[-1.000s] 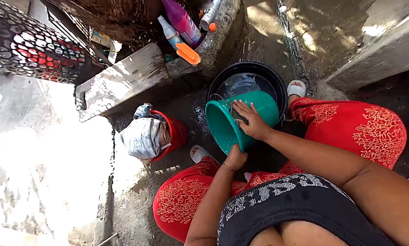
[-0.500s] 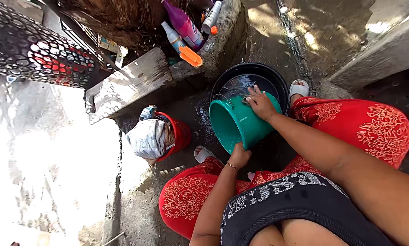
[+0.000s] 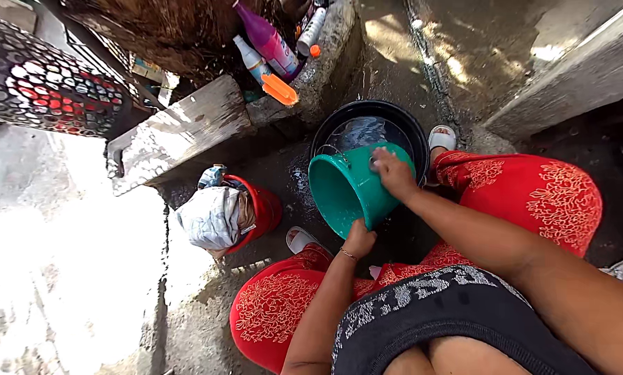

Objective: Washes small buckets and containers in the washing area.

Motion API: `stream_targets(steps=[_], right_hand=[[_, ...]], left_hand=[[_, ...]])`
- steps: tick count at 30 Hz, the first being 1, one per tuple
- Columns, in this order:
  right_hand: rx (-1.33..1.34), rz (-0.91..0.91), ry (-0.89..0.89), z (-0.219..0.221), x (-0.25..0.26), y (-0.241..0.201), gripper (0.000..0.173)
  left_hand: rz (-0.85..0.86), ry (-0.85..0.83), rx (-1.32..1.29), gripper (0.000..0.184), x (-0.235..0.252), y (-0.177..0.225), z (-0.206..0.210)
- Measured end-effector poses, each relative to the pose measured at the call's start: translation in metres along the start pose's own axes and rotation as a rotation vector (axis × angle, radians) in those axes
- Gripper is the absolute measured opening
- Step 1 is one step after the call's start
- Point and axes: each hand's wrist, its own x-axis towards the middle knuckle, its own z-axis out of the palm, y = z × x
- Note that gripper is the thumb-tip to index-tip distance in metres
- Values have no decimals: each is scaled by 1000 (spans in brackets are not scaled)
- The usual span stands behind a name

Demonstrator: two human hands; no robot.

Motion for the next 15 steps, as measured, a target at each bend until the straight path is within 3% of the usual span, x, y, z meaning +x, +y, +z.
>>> stream_targets(steps=[3, 5, 8, 11, 13, 15], right_hand=[[123, -316, 38, 21, -32, -25, 39], [85, -354, 70, 23, -24, -4, 40], [5, -23, 40, 5, 7, 46, 41], [-57, 210, 13, -4, 17, 51, 44], [-34, 93, 43, 4, -2, 22, 42], [68, -163, 84, 18, -27, -12, 40]], left_hand=[[7, 37, -20, 32, 1, -5, 2], [49, 54, -22, 32, 1, -8, -1], [68, 41, -41, 34, 1, -9, 0], [45, 14, -12, 35, 5, -4, 2], [3, 18, -4, 34, 5, -1, 0], [-15, 57, -7, 31, 7, 0, -1]])
